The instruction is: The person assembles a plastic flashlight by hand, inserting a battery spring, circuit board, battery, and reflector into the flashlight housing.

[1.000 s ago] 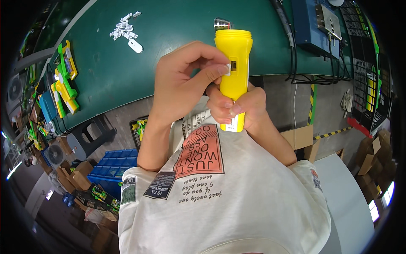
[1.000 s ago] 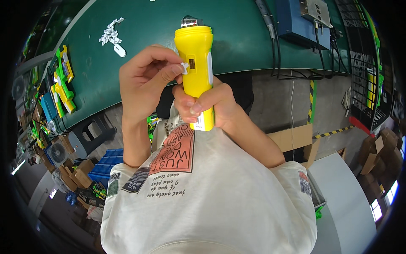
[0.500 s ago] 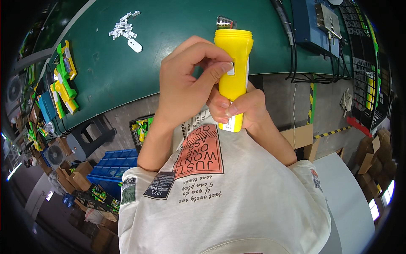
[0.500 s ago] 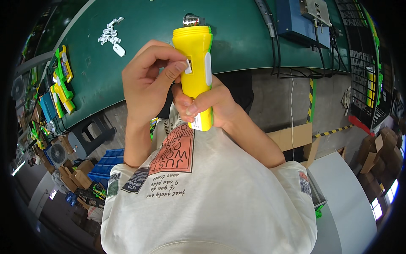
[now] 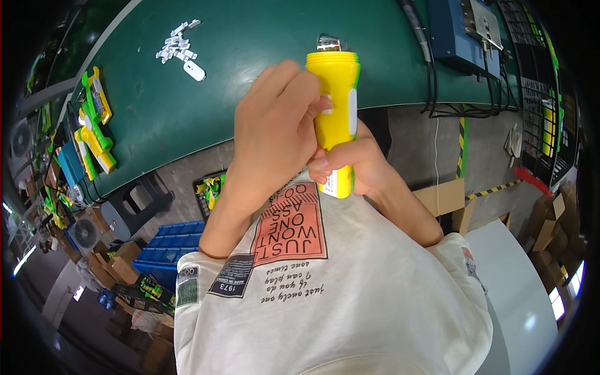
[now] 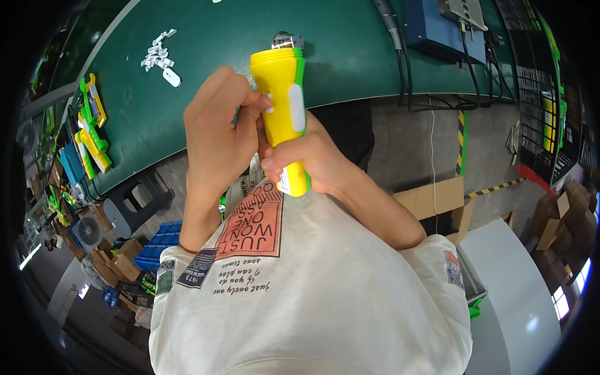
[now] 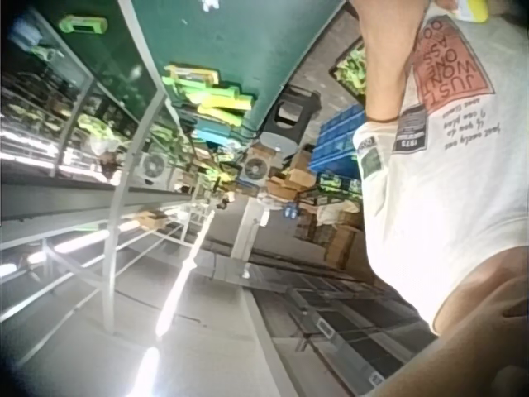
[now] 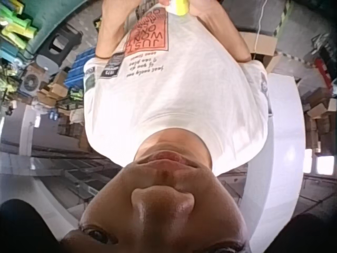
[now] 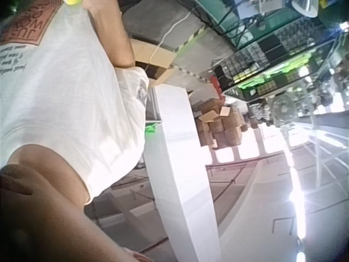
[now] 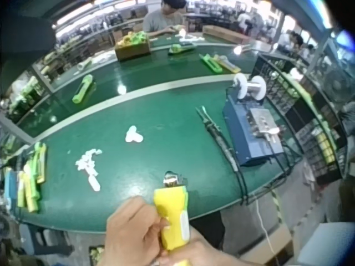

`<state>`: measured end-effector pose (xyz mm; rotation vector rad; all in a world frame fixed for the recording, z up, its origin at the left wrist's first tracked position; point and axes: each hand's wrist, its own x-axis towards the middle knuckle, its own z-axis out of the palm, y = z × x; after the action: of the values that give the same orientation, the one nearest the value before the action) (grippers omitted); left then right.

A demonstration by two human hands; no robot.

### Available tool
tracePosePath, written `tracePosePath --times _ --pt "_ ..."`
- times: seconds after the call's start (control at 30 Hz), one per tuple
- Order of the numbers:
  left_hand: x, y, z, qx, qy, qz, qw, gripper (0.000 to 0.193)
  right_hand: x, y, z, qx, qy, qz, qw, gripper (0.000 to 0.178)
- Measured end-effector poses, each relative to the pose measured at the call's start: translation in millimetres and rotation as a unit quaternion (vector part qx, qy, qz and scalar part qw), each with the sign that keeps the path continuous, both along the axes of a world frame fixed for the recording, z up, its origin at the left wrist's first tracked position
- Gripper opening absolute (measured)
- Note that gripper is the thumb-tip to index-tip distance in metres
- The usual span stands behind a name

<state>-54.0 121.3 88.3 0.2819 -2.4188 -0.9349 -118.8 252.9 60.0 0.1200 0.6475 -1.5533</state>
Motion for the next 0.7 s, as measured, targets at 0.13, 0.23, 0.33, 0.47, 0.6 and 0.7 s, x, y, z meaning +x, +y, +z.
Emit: tracePosePath --times 0.13,0.23,0.33,0.47,0.6,0.7 --pt "3.5 6.7 3.6 0.036 -0.069 0.033 0.996 0.020 1.4 1.5 2.0 0.002 0.020 0.010 1.000 0.034" --pt "4.5 8.7 1.7 0.021 -0.070 0.036 0.997 0.020 4.2 4.0 1.7 0.025 0.080 -0.003 0.996 0.037" --pt "9.1 13.5 5.1 0.129 -0.098 0.059 0.985 0.015 2.5 7.6 2.1 -0.010 -0.003 0.018 1.000 0.037" --pt "12.0 14.9 -8.3 0.518 -0.103 0.091 0.844 0.017 4.1 6.0 3.9 -0.074 -0.085 0.006 0.994 0.041" --pt "17.6 23.3 -14.1 0.651 -0.074 -0.005 0.756 0.029 6.5 3.1 2.5 -0.076 -0.075 0.024 0.994 0.029" --pt "16.8 23.9 -11.4 0.592 -0.106 -0.038 0.798 0.050 6.8 3.1 1.8 -0.080 -0.051 0.021 0.995 0.023"
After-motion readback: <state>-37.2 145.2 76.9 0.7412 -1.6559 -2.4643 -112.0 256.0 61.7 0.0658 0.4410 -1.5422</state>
